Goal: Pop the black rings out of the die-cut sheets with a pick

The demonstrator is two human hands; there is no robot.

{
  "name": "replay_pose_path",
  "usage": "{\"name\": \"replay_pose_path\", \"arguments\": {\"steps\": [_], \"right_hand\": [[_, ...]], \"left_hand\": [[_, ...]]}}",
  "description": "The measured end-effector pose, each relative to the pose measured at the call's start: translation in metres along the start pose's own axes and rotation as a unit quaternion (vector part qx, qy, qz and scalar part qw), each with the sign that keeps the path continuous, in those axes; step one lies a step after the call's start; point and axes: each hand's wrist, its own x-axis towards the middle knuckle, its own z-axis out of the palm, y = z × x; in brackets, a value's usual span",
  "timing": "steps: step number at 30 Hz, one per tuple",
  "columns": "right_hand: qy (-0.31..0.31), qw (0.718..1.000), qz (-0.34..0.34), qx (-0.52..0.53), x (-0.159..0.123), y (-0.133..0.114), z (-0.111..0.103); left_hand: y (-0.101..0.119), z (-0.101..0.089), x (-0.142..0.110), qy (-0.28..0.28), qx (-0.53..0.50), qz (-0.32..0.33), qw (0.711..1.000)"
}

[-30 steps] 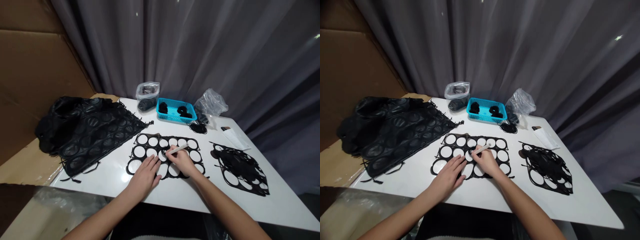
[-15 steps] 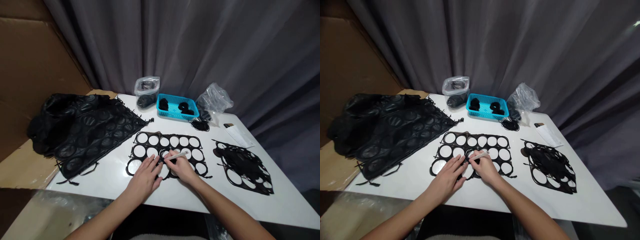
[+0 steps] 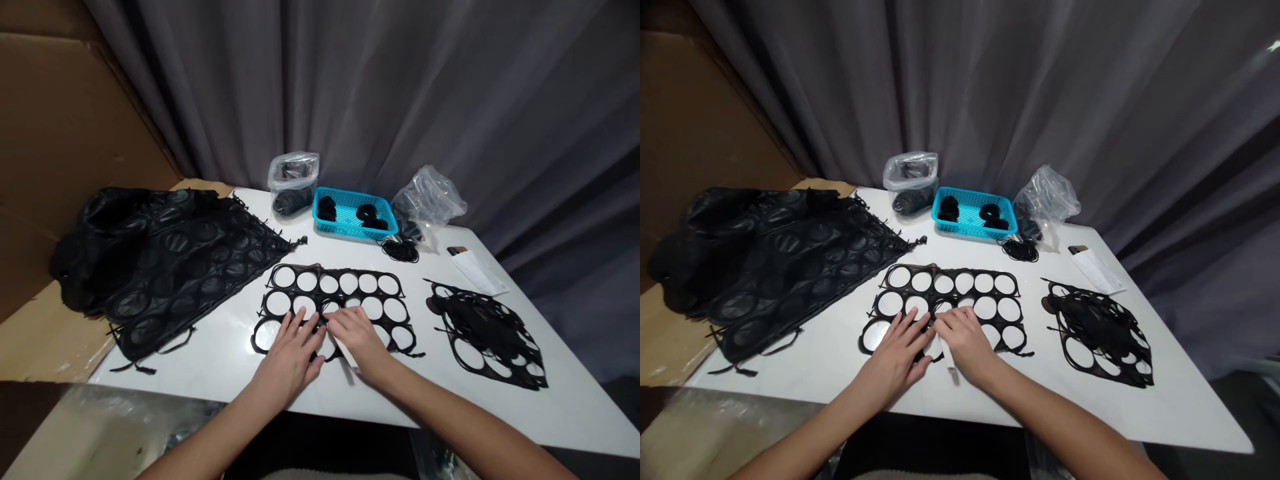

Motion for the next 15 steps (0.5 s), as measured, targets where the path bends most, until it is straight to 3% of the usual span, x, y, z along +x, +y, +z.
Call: {"name": "replay_pose_path", "arguments": {"steps": [3,6,10,12,15], "right_hand": [[0.01,0.998,0.025,-0.06,0.018,0.026,-0.012],[0.087,0.983,0.132,-0.094,0.042,0.074,-0.033],[0.197,0.946,0.252,-0.048,0.063,0.124,-0.056],[0.185,0.939,0.291,0.014,0.066,0.127,-0.057],[0.128,0.935,0.299,0.139,0.066,0.108,-0.044]], "left_hand": [[0.0,0.0,0.001,-0.001,-0.004,-0.009,1.0],[0.0,0.001,-0.002,-0.008,0.001,-0.006,1.0],[-0.001,-0.002,-0.004,-0.011,0.006,-0.003,1.0],[-0.003,-0.006,0.002,-0.012,-0.001,-0.013,1.0],[-0.014,-0.012,0.022,-0.01,-0.014,-0.013,1.0]]}}
